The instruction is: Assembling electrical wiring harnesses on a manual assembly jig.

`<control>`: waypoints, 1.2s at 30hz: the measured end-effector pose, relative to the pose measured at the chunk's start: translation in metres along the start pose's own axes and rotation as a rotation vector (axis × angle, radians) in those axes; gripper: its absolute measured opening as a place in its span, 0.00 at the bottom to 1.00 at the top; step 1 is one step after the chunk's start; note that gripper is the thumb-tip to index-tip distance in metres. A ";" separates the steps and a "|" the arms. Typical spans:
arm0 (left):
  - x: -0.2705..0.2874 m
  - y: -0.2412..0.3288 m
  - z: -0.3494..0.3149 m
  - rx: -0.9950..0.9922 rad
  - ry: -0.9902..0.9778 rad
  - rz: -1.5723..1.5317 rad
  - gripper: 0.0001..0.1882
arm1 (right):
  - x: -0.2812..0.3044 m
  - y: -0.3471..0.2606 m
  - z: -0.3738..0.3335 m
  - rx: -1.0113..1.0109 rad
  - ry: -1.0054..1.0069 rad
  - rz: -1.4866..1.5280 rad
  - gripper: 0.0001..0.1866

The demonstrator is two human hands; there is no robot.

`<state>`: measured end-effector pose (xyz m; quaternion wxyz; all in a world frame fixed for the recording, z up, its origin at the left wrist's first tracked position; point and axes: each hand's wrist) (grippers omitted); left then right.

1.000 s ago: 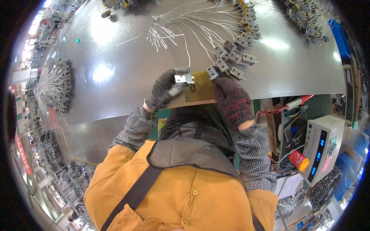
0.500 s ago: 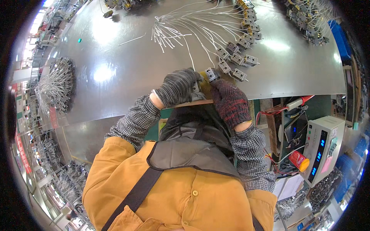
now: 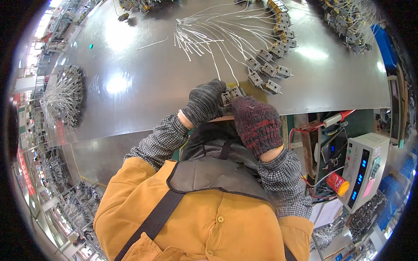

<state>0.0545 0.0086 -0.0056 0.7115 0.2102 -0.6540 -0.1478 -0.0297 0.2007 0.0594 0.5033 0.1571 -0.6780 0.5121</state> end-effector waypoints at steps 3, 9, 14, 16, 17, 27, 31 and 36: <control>-0.002 0.003 0.000 -0.007 0.039 0.009 0.30 | -0.003 0.001 0.005 -0.029 -0.021 -0.051 0.13; 0.004 0.004 0.006 -0.024 -0.014 0.017 0.30 | -0.005 0.000 0.003 -0.063 -0.037 -0.070 0.15; -0.002 0.001 0.010 -0.015 0.008 0.015 0.33 | -0.006 -0.002 0.005 -0.062 0.019 -0.064 0.15; 0.001 0.002 0.010 -0.036 0.003 0.017 0.30 | -0.010 0.002 0.004 -0.040 0.022 -0.064 0.14; 0.003 0.003 0.011 -0.037 0.004 0.019 0.30 | -0.011 0.003 0.004 -0.039 0.024 -0.065 0.14; 0.004 0.011 0.017 0.034 -0.058 0.034 0.31 | -0.010 0.007 0.003 -0.040 0.049 -0.035 0.14; 0.026 0.003 0.025 -0.028 -0.186 -0.047 0.38 | 0.001 0.010 0.001 -0.061 0.051 0.149 0.13; 0.060 -0.022 0.036 0.061 0.139 -0.422 0.54 | 0.016 0.021 0.003 -0.079 0.178 0.241 0.11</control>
Point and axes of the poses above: each hand's wrist, its own z-axis towards the middle knuckle, its own x-axis out of the back of the hand, y = z × x
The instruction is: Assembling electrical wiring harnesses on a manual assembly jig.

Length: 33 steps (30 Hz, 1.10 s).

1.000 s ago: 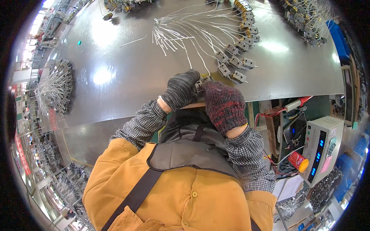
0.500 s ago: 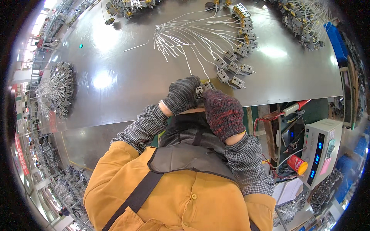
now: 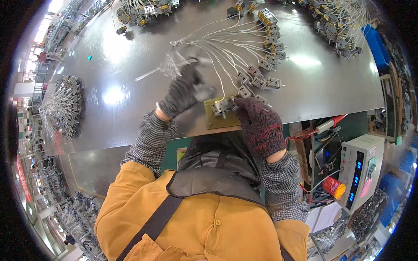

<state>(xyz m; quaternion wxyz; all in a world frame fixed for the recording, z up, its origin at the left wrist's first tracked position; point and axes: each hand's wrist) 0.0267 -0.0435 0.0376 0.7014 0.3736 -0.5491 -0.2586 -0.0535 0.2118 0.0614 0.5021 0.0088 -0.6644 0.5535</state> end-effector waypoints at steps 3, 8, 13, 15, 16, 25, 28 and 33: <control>0.026 -0.043 0.016 -0.195 0.388 -0.093 0.50 | 0.003 0.009 0.002 0.037 0.020 0.028 0.11; 0.061 -0.073 0.065 -0.076 0.729 -0.454 0.36 | 0.018 0.035 0.008 -0.073 0.023 0.005 0.12; -0.013 -0.047 0.129 -0.022 0.429 -0.494 0.36 | 0.022 0.087 0.034 -0.335 0.042 0.232 0.14; -0.021 -0.044 0.178 -0.009 0.294 0.146 0.47 | 0.019 0.119 0.054 -0.271 0.113 0.205 0.15; -0.029 -0.041 0.200 -0.007 0.284 0.149 0.50 | 0.021 0.135 0.064 -0.220 0.186 0.177 0.16; -0.065 -0.046 0.325 0.191 -0.070 0.365 0.44 | 0.044 0.175 0.173 0.056 0.372 -0.417 0.19; -0.093 0.000 0.267 -0.023 -0.265 0.558 0.36 | 0.053 0.185 0.216 0.027 0.496 -0.189 0.16; -0.108 -0.025 0.181 -0.406 -0.423 0.361 0.34 | 0.007 0.161 0.306 0.033 0.190 0.013 0.21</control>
Point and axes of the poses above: each hand's wrist, its own z-axis towards the middle knuckle, its own x-axis out of the back of the hand, y = z × x
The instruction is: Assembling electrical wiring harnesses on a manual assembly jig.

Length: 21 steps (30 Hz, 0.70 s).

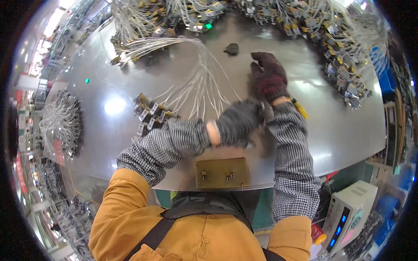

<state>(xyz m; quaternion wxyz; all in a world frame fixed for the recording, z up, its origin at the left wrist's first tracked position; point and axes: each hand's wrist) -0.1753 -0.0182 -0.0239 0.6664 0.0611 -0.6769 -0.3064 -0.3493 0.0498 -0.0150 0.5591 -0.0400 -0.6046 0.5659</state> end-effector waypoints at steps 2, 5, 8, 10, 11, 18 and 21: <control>-0.009 0.023 -0.024 0.044 -0.126 0.003 0.32 | -0.033 -0.011 0.015 0.083 -0.011 -0.155 0.24; 0.002 0.038 -0.064 -0.174 -0.044 0.129 0.25 | -0.068 -0.009 0.039 0.135 -0.086 -0.282 0.32; 0.023 0.057 -0.094 -0.076 -0.227 0.143 0.20 | -0.084 -0.007 0.042 0.259 -0.068 -0.520 0.25; 0.039 0.057 -0.110 -0.073 -0.289 0.163 0.17 | -0.071 -0.024 0.037 0.258 -0.164 -0.566 0.19; 0.044 0.060 -0.118 -0.051 -0.342 0.155 0.16 | -0.063 -0.028 0.025 0.250 -0.151 -0.526 0.17; 0.027 0.089 -0.163 0.094 -0.048 0.097 0.35 | -0.024 -0.064 -0.102 0.282 -0.024 -0.378 0.11; 0.029 0.092 -0.159 0.102 -0.005 0.127 0.48 | -0.013 -0.080 -0.154 0.272 -0.014 -0.363 0.12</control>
Point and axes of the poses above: each hand's wrist, its own z-axis towards the middle knuckle, its own x-axis out of the back of the hand, y = z × x
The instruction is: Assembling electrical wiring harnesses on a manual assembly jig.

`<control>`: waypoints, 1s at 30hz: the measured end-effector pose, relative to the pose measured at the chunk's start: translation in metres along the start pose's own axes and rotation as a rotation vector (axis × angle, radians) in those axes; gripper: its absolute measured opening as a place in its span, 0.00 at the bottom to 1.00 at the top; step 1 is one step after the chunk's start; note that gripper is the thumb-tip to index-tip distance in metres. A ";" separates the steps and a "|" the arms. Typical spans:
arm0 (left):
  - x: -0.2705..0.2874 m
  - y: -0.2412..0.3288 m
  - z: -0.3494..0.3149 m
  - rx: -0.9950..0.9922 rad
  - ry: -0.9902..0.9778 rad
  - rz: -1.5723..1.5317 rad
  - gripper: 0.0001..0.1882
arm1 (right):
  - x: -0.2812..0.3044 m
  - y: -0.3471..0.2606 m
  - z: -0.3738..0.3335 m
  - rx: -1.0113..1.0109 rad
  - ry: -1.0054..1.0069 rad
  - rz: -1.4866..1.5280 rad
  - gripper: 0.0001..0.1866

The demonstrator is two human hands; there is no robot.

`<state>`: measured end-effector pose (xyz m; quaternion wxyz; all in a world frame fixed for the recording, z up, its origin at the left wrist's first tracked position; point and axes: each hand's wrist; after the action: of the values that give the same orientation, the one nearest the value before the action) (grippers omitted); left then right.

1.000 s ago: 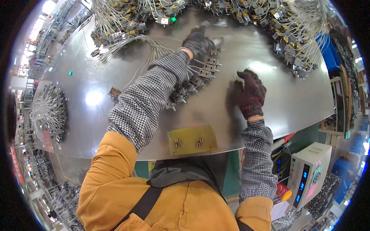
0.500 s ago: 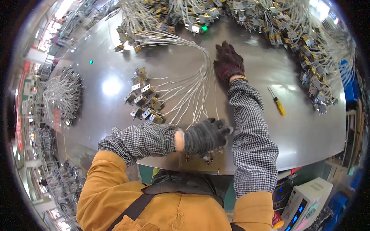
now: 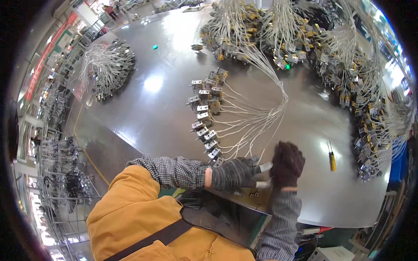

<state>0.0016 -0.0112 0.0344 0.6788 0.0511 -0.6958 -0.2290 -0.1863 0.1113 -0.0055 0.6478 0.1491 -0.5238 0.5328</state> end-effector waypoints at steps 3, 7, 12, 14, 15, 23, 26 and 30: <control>0.000 0.005 -0.006 0.058 0.039 -0.027 0.60 | 0.004 0.003 -0.042 0.080 0.006 0.158 0.12; -0.014 0.010 -0.004 0.418 -0.054 -0.211 0.56 | 0.018 -0.005 -0.088 -0.103 -0.062 0.080 0.14; -0.036 -0.014 -0.005 0.179 0.107 -0.168 0.43 | 0.056 -0.036 -0.124 -0.544 -0.077 0.857 0.18; -0.019 -0.022 -0.009 0.227 0.007 -0.300 0.37 | 0.060 -0.045 -0.135 -0.691 -0.078 1.026 0.19; -0.041 -0.040 -0.014 0.185 0.060 -0.405 0.36 | 0.060 -0.047 -0.136 -0.783 -0.083 1.210 0.19; -0.014 0.033 -0.026 0.264 0.106 -0.490 0.39 | 0.064 -0.068 -0.180 -0.919 -0.068 1.361 0.24; -0.024 0.046 -0.025 0.219 0.019 -0.325 0.45 | 0.064 -0.070 -0.195 -0.883 -0.109 1.288 0.25; -0.012 0.045 -0.028 0.232 -0.016 -0.254 0.46 | 0.066 -0.070 -0.207 -0.857 -0.201 1.165 0.24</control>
<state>0.0400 0.0260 0.0401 0.6284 0.2148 -0.7109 -0.2314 -0.0272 0.2751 -0.0087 0.2094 -0.3723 -0.7378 0.5227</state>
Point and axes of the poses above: each hand's wrist, its own z-axis towards the middle knuckle, its own x-axis out of the back of the hand, y = z × x
